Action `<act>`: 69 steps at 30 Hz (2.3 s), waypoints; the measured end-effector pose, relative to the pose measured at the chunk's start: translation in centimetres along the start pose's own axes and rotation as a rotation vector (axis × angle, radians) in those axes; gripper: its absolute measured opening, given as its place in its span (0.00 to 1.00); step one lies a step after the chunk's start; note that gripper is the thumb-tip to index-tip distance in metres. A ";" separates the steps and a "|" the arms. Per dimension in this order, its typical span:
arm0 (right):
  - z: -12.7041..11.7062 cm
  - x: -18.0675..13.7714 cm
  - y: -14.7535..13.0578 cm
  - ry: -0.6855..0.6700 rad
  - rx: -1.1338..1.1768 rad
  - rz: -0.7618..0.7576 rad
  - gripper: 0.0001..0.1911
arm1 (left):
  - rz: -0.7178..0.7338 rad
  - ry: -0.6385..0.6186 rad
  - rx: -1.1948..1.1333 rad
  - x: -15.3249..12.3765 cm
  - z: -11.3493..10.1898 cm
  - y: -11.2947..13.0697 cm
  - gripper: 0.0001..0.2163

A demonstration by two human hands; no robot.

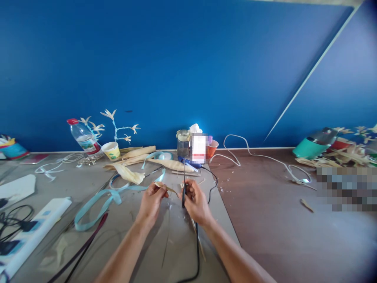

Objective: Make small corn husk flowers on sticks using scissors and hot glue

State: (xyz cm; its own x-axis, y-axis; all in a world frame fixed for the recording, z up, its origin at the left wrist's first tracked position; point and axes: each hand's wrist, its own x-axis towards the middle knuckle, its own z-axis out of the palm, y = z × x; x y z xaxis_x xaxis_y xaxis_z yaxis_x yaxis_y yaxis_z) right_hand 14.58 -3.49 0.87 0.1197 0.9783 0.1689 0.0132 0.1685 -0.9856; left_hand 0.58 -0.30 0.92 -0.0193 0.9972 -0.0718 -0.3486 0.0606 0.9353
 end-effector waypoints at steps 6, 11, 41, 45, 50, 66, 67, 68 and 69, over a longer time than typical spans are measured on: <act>-0.1 -1.4 -0.4 -0.302 -0.088 -0.031 0.15 | 0.036 0.065 -0.055 0.5 -0.8 0.6 0.06; 0.0 -1.4 0.3 -0.431 -0.155 -0.004 0.12 | 0.099 0.093 -0.144 0.9 -1.1 0.9 0.07; 0.6 -0.7 1.6 -0.408 -0.170 0.173 0.09 | 0.133 0.143 0.025 1.6 -1.7 -0.2 0.07; 0.6 -0.6 1.4 -0.419 -0.153 0.185 0.09 | 0.113 0.126 0.032 1.4 -1.5 0.0 0.07; 0.5 -0.7 1.3 -0.419 -0.158 0.189 0.09 | 0.081 0.095 0.067 1.4 -1.6 0.0 0.06; 0.4 -0.6 1.6 -0.426 -0.194 0.171 0.09 | 0.068 0.040 0.071 1.7 -2.2 0.0 0.05; 0.4 -0.6 1.6 -0.427 -0.198 0.169 0.09 | 0.071 0.037 0.077 1.6 -2.2 0.1 0.05; 0.4 -0.6 1.7 -0.429 -0.202 0.169 0.09 | 0.074 0.036 0.086 1.6 -2.2 0.2 0.05; 0.4 -0.6 1.7 -0.430 -0.202 0.169 0.09 | 0.075 0.036 0.097 1.6 -2.2 0.3 0.05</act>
State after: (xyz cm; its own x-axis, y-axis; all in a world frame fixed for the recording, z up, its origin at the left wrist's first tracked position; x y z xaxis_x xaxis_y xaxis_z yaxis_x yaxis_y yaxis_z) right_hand 14.14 -3.75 -0.92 -0.2827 0.9580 -0.0480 0.2262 0.0180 -0.9739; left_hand -1.66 1.20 0.35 -0.0765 0.9970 -0.0109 -0.2522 -0.0088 0.9676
